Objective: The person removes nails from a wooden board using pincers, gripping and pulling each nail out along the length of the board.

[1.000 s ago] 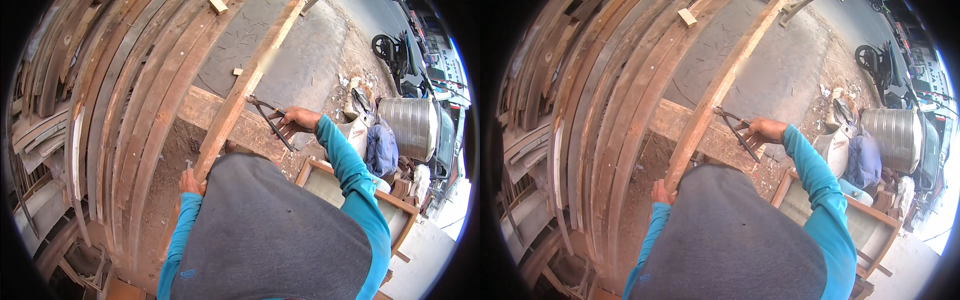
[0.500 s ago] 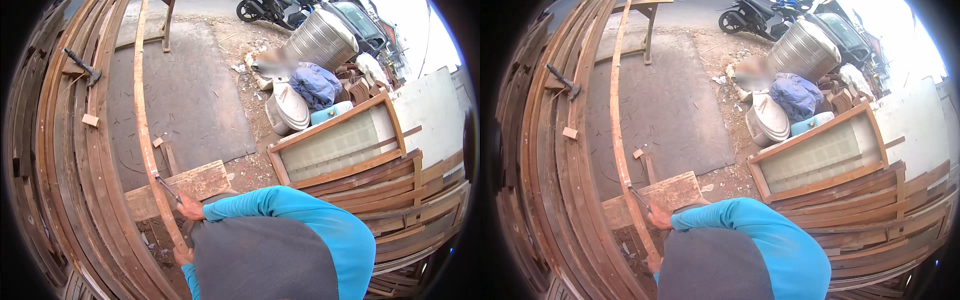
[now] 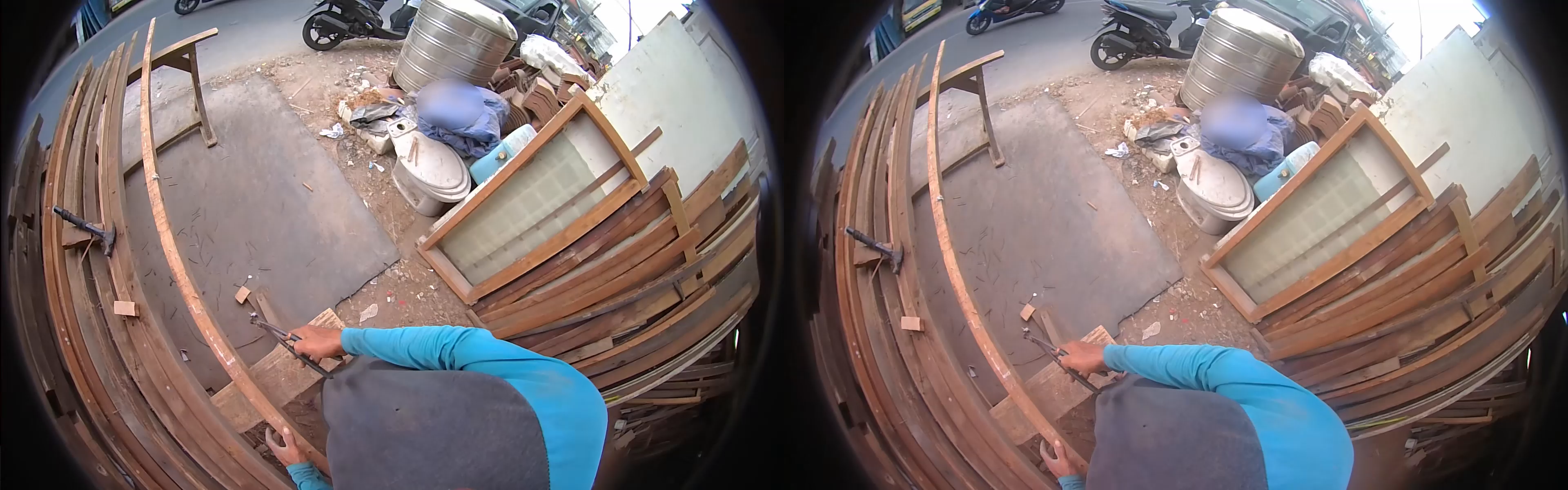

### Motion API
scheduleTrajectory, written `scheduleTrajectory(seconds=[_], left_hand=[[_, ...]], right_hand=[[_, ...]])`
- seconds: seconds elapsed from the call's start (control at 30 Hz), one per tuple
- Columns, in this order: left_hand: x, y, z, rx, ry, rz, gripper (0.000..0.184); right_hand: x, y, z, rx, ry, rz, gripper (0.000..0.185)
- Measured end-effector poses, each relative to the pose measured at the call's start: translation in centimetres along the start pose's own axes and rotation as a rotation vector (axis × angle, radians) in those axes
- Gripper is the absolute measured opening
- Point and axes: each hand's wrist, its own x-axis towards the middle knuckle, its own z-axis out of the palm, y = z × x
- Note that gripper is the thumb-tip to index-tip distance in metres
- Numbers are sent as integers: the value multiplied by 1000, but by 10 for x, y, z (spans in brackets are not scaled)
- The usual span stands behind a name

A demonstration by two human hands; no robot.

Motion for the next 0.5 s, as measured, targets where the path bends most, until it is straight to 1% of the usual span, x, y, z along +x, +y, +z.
scheduleTrajectory(seconds=[0.03, 0.07, 0.1, 0.17, 0.2, 0.23, 0.27, 0.33, 0.4, 0.43, 0.47, 0.5], left_hand=[[10, 3, 10, 118, 73, 108, 79], [18, 7, 19, 235, 150, 214, 74], [23, 11, 25, 231, 163, 214, 74], [30, 17, 38, 256, 81, 154, 54], [32, 17, 42, 248, 105, 151, 54], [34, 14, 44, 259, 137, 177, 48], [33, 10, 44, 274, 177, 196, 43], [27, 31, 44, 175, 148, 131, 44], [28, 14, 41, 384, 216, 119, 43], [29, 9, 41, 312, 218, 39, 43], [30, 9, 43, 321, 236, 77, 43], [28, 20, 46, 409, 266, 43, 43]], right_hand=[[-6, 1, -3, 16, -20, 1, 27], [-15, 3, -3, 55, 7, 52, 25], [-10, 23, -5, -37, -30, 95, 27], [-14, 38, -11, -133, -105, 251, 31], [-18, 46, -10, -161, -79, 204, 32], [-21, 47, -13, -191, -57, 155, 33], [-19, 48, -25, -212, -88, 147, 33], [-17, 45, -37, -340, -127, 121, 34], [-15, 40, -39, -435, -220, 124, 33], [-12, 34, -45, -480, -247, 132, 32], [-15, 31, -43, -421, -173, 44, 33], [-22, 27, -42, -352, -96, -38, 36]])
